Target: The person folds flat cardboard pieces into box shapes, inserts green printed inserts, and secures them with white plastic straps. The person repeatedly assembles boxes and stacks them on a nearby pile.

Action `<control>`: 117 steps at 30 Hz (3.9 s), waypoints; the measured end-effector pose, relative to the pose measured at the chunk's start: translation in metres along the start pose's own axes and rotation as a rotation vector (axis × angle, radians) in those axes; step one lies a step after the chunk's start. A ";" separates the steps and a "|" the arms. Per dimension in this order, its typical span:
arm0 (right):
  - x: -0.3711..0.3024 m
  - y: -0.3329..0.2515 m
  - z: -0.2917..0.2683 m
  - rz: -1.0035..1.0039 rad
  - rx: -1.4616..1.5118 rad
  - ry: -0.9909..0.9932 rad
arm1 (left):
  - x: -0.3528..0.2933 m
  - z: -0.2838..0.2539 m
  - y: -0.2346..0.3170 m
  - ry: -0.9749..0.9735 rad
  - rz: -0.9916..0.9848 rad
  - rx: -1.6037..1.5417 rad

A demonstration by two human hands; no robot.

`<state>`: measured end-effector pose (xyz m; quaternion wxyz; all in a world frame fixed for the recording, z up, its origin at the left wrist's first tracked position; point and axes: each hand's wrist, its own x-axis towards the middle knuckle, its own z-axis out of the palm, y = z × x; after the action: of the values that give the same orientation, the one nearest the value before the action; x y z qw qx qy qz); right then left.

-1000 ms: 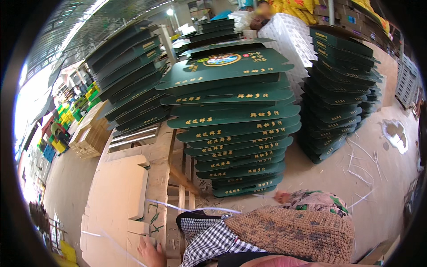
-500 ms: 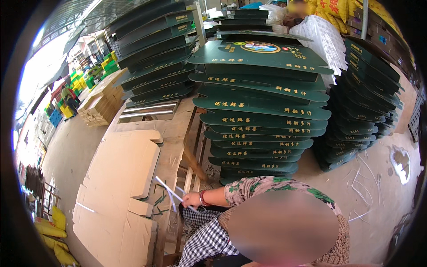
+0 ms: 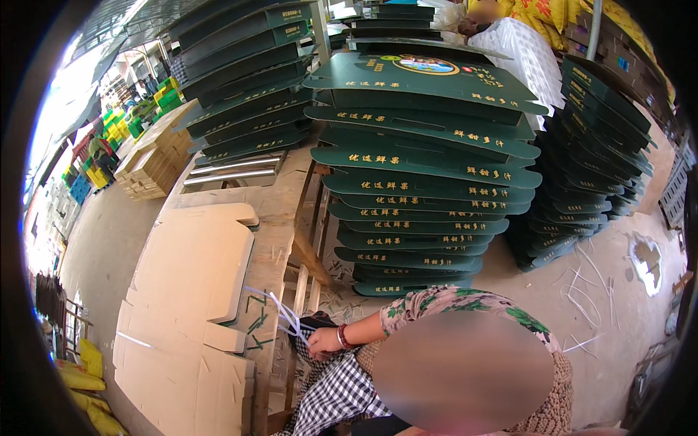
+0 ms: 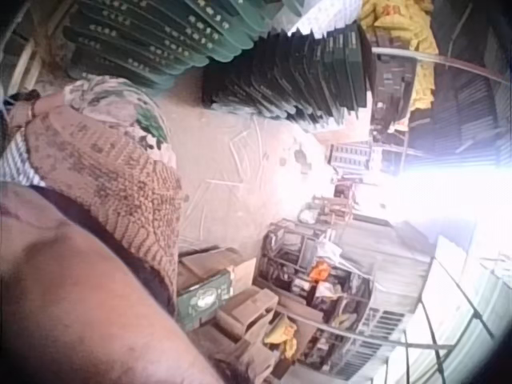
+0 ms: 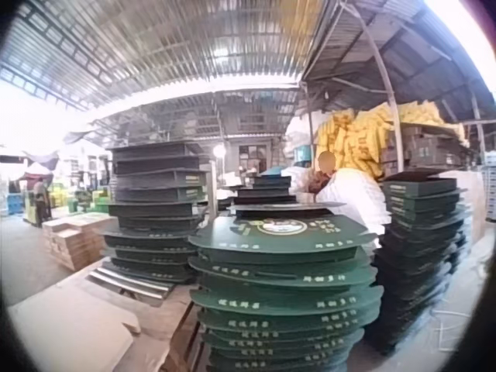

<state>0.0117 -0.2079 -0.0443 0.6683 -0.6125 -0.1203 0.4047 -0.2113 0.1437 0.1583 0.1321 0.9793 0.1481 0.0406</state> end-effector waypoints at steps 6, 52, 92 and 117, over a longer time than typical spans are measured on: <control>-0.007 -0.074 0.069 -0.681 -0.387 -0.356 | -0.007 -0.010 0.009 -0.022 0.053 -0.018; -0.003 -0.108 0.109 -0.500 -0.295 -0.591 | 0.053 -0.008 0.093 0.250 -0.105 -1.224; 0.010 -0.088 0.105 0.096 0.432 -0.500 | 0.118 0.036 0.144 0.253 0.128 -2.095; 0.006 -0.116 0.109 -0.055 0.357 -0.576 | 0.110 0.048 0.159 0.203 0.263 -1.791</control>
<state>-0.0105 -0.1166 0.0842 0.7143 -0.3429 -0.2477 0.5575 -0.0561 0.0186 0.1593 0.8240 0.5110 -0.0406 0.2413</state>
